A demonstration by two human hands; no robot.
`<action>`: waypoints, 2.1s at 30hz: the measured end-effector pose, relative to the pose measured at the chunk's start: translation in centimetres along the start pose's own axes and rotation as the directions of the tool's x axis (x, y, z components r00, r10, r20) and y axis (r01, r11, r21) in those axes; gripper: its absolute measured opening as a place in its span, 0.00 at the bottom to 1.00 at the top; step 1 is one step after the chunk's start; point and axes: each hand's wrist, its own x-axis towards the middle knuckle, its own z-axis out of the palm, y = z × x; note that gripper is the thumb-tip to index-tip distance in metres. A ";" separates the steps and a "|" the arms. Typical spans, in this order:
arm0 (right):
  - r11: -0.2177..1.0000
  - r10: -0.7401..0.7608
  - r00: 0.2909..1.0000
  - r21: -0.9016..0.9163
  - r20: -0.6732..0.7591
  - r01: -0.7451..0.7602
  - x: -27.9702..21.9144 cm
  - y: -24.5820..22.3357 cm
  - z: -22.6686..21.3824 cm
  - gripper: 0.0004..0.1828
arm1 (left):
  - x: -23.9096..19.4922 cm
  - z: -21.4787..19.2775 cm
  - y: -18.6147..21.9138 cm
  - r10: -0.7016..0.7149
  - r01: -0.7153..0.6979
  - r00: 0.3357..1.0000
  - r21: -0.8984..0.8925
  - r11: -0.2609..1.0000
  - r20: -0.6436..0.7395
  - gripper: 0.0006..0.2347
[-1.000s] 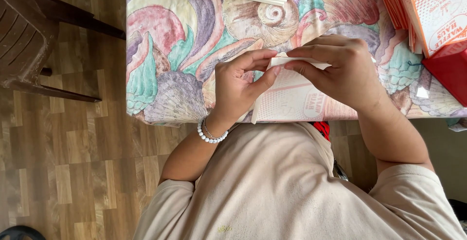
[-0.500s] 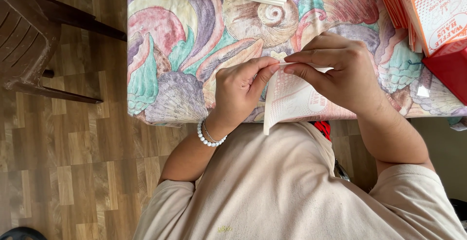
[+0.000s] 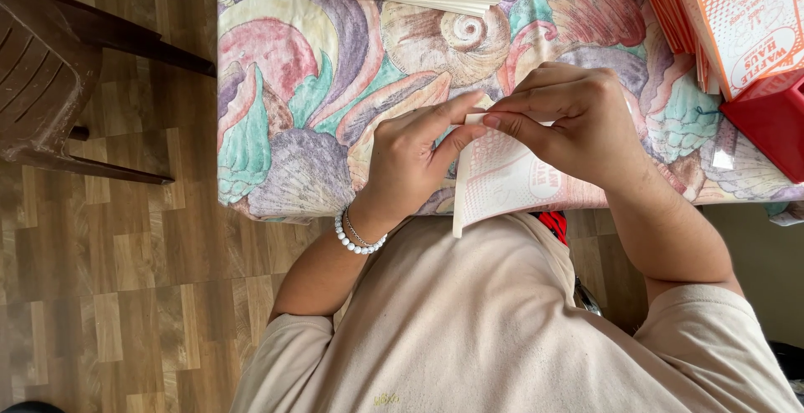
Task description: Folding flat paper templates into bags and stacking them on a table.
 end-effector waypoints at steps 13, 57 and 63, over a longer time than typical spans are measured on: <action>0.978 0.069 0.984 -0.205 0.165 -0.034 -1.7 0.2 -4.0 0.09 | 1.5 -2.2 1.0 -0.012 0.013 1.000 -0.124 0.992 0.014 0.02; 0.831 -0.262 0.961 -0.484 0.093 0.274 -0.7 -3.4 -2.9 0.08 | 1.3 -1.9 3.4 -0.019 0.028 0.998 -0.147 0.989 0.065 0.08; 0.873 -0.243 0.959 -0.399 0.143 0.281 -0.5 -3.4 -3.2 0.07 | 1.1 -1.9 2.9 0.064 -0.056 0.995 -0.103 0.993 0.075 0.04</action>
